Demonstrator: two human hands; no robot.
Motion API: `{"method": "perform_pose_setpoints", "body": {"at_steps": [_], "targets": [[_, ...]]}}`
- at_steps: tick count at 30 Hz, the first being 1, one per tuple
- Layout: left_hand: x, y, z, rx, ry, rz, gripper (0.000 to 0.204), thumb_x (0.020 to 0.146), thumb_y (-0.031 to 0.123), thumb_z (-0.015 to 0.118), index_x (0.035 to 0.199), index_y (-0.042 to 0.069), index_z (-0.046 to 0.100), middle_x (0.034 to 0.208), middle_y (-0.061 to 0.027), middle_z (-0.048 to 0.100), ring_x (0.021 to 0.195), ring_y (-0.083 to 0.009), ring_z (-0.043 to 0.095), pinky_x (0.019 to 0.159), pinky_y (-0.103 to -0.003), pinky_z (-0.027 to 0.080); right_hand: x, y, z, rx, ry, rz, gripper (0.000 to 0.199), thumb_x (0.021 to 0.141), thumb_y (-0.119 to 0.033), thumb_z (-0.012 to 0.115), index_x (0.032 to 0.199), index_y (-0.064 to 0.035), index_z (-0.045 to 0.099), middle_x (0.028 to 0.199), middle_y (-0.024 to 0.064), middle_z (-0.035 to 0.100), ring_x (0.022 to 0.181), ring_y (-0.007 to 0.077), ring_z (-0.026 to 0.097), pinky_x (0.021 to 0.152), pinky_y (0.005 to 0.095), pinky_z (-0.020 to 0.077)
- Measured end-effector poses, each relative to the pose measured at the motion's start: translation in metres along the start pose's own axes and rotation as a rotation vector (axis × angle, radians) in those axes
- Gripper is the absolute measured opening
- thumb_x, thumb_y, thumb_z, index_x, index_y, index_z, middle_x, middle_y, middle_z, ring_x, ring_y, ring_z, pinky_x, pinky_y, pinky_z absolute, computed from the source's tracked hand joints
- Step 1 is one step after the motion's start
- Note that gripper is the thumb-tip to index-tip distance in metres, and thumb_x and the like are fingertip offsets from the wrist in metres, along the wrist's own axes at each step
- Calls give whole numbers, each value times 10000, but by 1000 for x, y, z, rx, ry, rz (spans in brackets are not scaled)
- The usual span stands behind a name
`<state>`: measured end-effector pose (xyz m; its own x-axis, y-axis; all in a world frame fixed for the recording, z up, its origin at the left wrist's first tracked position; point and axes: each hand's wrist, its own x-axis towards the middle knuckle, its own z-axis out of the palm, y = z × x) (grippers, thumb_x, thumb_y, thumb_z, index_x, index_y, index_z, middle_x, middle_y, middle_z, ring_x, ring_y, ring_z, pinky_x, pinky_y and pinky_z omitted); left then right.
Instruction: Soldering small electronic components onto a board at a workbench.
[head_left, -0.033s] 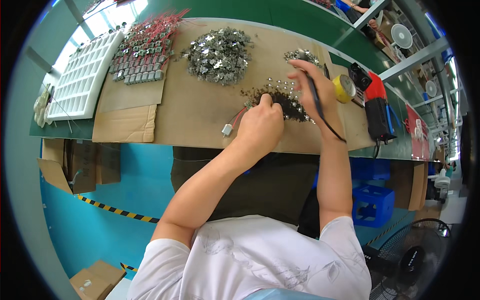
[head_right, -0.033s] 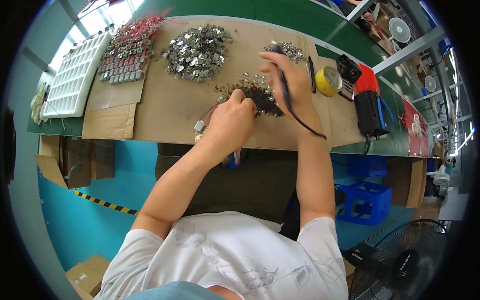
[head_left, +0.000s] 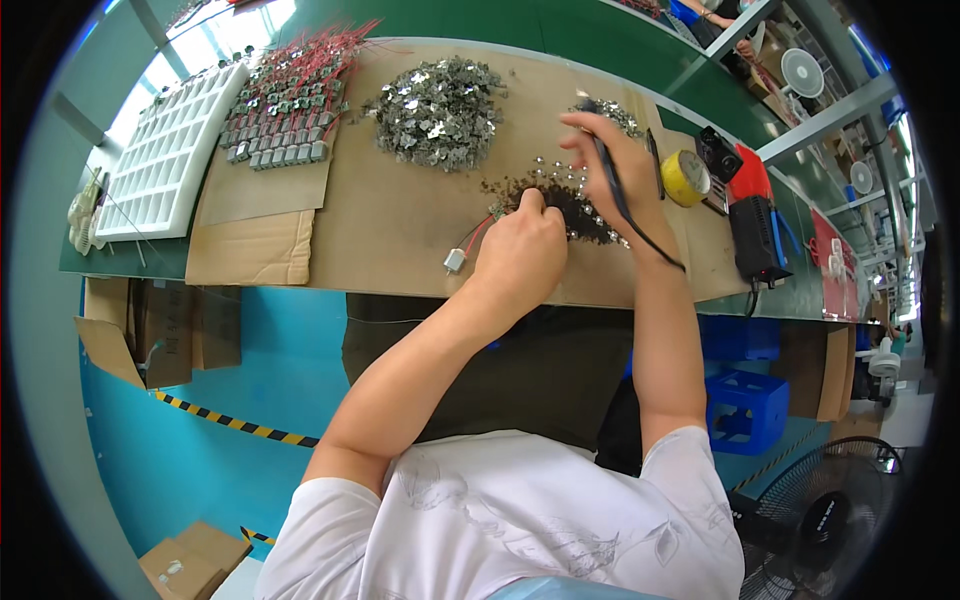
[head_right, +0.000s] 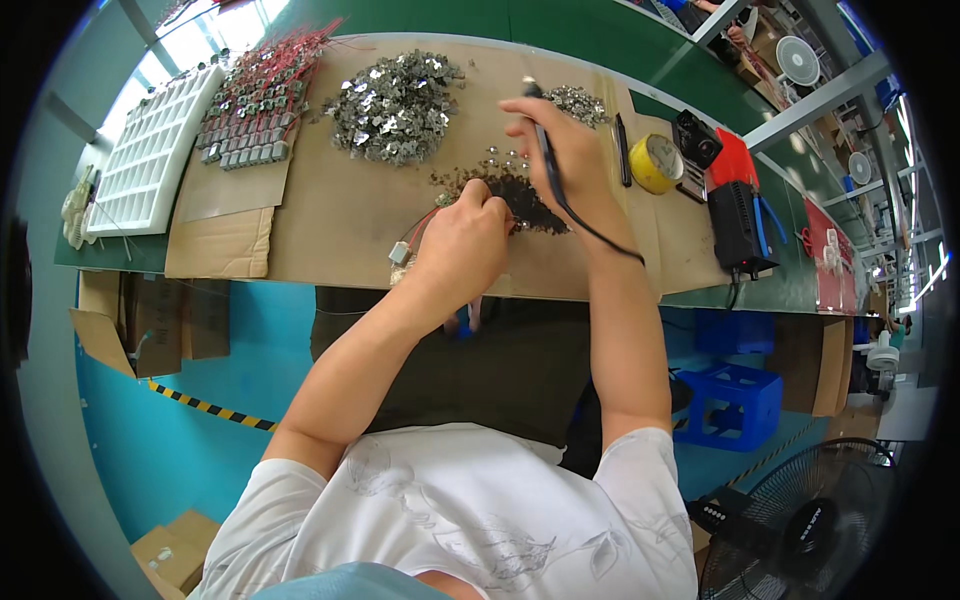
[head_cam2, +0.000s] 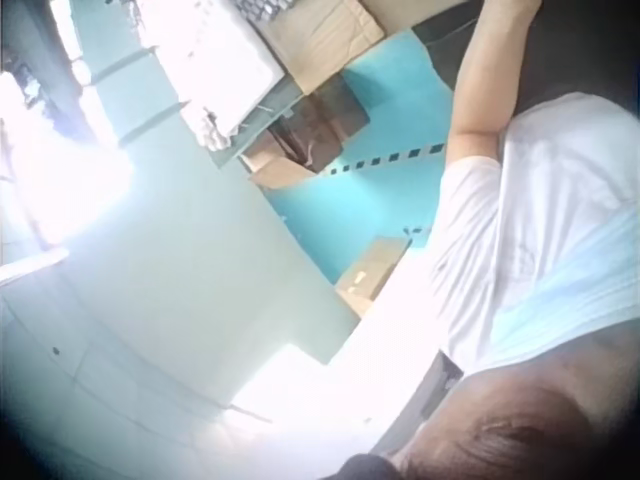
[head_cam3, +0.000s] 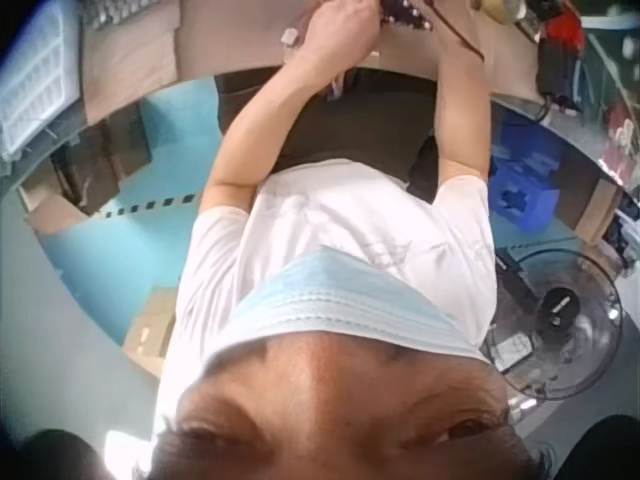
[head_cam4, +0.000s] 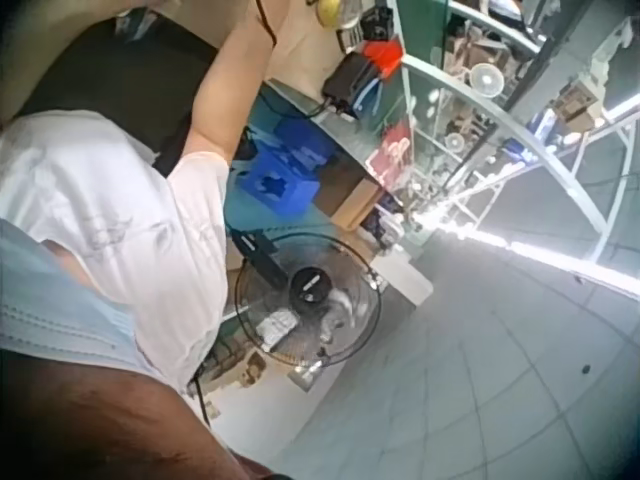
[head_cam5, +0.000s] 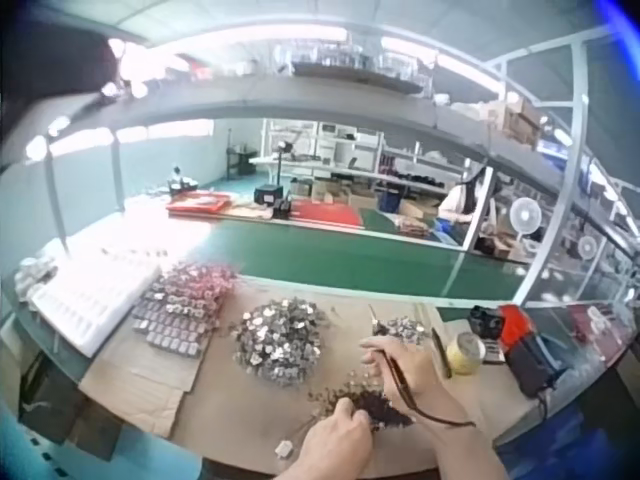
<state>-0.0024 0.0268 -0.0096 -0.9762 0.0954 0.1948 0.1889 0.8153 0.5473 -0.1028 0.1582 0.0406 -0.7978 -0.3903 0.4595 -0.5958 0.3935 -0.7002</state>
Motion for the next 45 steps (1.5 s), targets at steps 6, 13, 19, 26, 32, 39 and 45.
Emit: {"method": "perform_pose_setpoints", "body": {"at_steps": [6,13,19,26,32,39,45], "targets": [[1,5,0,3,2,60,194,797,40,741,989,28,713,1050,-176,615,876,-355,696,782,-425,596,65,40,42,-195,-107,-93,329,911,-107,692,1238,-132,670,945,141,771,901,367,742,809,458,584],[0,0,6,32,18,81,212,771,38,759,975,6,707,1030,-163,617,869,-325,684,759,-397,602,82,60,66,-216,-147,-188,400,874,-67,735,1262,-140,670,916,116,776,857,299,761,789,392,599],[-2,1,3,7,27,71,181,785,41,747,964,32,719,1019,-161,617,849,-335,690,749,-405,600,70,52,53,-201,-116,-220,392,879,-64,740,1258,-139,673,876,102,766,807,274,756,743,374,594],[-2,-2,4,-38,97,51,111,892,112,713,944,15,699,1021,-187,618,827,-394,702,750,-463,587,23,18,13,-156,-10,-234,417,856,-5,790,1248,-103,687,870,75,750,743,182,717,713,301,586],[2,1,7,-23,102,16,118,932,145,704,944,31,732,1014,-158,637,856,-378,707,776,-457,588,-54,20,-17,-244,142,-205,430,819,58,804,1214,-83,706,854,59,751,733,160,703,665,286,563],[0,3,2,-89,118,-15,120,920,146,729,975,50,777,1042,-148,675,915,-375,711,831,-463,584,-88,17,-26,-384,96,-345,415,775,97,762,1144,-92,734,859,87,719,773,279,650,677,373,541],[2,12,-5,-76,66,-46,137,919,152,742,994,48,787,1048,-149,683,937,-382,707,857,-470,576,-92,21,-31,-288,189,-297,444,787,148,722,1177,-64,719,897,86,751,828,263,692,728,347,565]]}}
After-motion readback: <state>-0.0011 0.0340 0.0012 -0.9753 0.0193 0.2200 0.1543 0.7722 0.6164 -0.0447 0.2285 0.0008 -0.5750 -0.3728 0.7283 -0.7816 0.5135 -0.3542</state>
